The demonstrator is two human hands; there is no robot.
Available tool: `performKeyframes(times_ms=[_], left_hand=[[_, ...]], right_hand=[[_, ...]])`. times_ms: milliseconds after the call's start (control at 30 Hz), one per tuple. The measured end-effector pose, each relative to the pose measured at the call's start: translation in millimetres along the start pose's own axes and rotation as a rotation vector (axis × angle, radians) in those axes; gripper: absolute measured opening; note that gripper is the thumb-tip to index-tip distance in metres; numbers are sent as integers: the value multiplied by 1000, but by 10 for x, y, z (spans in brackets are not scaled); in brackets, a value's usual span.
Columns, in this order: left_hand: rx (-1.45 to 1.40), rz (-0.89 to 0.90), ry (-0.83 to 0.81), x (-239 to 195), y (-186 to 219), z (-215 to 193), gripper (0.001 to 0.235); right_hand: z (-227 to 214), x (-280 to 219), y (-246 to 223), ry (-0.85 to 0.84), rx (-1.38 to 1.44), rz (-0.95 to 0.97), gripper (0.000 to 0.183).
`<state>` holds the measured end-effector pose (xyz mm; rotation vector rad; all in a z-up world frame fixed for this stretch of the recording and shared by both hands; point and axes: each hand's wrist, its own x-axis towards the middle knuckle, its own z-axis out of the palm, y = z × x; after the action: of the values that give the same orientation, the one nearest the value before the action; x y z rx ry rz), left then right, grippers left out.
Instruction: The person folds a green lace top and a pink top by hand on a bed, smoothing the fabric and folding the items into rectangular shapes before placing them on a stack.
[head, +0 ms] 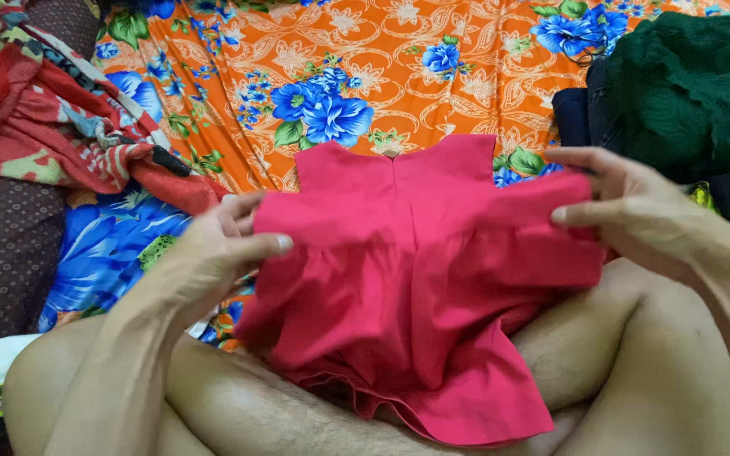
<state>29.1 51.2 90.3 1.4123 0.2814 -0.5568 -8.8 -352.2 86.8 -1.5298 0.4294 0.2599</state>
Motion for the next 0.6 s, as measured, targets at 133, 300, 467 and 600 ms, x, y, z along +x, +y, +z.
performKeyframes(times_ms=[133,300,467,600], left_hand=[[299,278,-93,214,-44,-101,95],[1027,274,173,121,-150,-52,63],[1070,808,361,200,-241,-110,43],[1084,977,466,229,-58,-99,37]], right_hand=[[68,21,-130,158,-273,-122,49],[64,39,26,272,-551,-263,36],[30,88,50,368,-782,-533,40],[84,72,-110,466,-877,-609,15]])
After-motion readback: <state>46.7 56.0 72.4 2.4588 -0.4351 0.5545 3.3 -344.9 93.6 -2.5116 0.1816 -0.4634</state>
